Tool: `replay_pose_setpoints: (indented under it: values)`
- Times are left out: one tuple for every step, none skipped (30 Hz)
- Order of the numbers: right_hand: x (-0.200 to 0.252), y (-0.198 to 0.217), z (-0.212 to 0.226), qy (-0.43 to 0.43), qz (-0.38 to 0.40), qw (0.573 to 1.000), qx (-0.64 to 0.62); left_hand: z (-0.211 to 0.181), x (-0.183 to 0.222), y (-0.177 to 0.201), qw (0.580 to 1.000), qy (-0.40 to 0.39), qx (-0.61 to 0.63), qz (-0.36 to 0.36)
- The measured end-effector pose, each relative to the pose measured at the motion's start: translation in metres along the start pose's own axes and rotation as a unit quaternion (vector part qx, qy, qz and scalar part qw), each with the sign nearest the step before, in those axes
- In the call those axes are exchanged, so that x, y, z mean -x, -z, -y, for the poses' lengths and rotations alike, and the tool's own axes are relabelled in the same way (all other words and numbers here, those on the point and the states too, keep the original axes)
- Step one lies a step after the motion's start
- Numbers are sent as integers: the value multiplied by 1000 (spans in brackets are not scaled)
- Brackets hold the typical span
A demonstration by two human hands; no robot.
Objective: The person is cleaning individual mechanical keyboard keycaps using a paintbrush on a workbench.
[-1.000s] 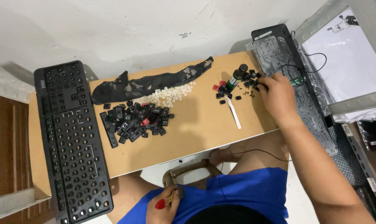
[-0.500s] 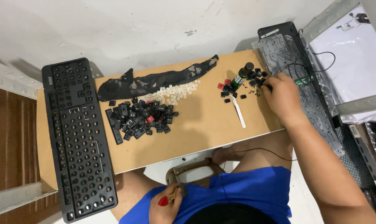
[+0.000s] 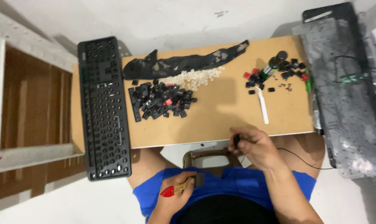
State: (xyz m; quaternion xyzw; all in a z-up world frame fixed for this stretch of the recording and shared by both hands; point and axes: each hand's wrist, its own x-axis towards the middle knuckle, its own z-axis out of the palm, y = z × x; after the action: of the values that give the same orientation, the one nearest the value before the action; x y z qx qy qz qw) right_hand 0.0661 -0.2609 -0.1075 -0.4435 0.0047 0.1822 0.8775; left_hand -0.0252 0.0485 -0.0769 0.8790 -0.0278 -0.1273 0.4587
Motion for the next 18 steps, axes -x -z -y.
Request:
replay_pose_setpoints:
  values:
    - [1, -9, -11, -7, 9, 1000, -13, -13, 4, 9, 1000, 12, -11, -6]
    - [3, -18, -22, -46, 27, 998, 13, -26, 6, 16, 998, -43, 27, -33]
    - [8, -26, -32, -84, 45, 995, 39, -40, 10, 22, 991, -100, 64, -58]
    - [7, -26, -43, -90, 54, 994, 26, -48, 13, 23, 993, -89, 51, -61]
    - [8, -27, -55, -131, 37, 990, 20, -56, 15, 26, 991, -45, 90, -84]
    - [8, -29, -66, -174, 22, 984, 15, -64, 17, 28, 986, -1, 128, -108]
    - [5, -26, -75, -172, 25, 985, 2, -73, 14, 26, 988, 2, 115, -106]
    - [1, -24, -84, -191, 33, 981, -12, -82, 11, 25, 988, -15, 106, -112]
    - [0, -20, -91, -213, 39, 976, -24, -92, 8, 21, 988, -29, 101, -117]
    - [2, -23, -94, -215, 41, 975, -34, -94, 7, 18, 989, -24, 93, -114]
    - [2, -23, -94, -221, 39, 974, -31, -95, 3, 15, 991, -60, 29, -120]
    - [2, -24, -95, -227, 37, 973, -29, -96, -1, 12, 987, -96, -36, -125]
    - [2, -25, -92, -225, 38, 973, -33, -98, -3, 9, 987, -97, -40, -122]
    - [2, -26, -89, -222, 36, 974, -21, -100, -4, 6, 994, -69, -24, -82]
    - [2, -27, -86, -219, 33, 975, -8, -101, -7, 2, 998, -40, -6, -39]
    - [3, -23, -94, -217, 32, 976, -11, -100, -6, 4, 998, -41, -9, -36]
    - [4, -19, -103, -229, 25, 973, -3, -98, -7, 6, 1000, 1, 2, -21]
    - [4, -16, -112, -242, 19, 970, 5, -95, -7, 8, 999, 44, 13, -7]
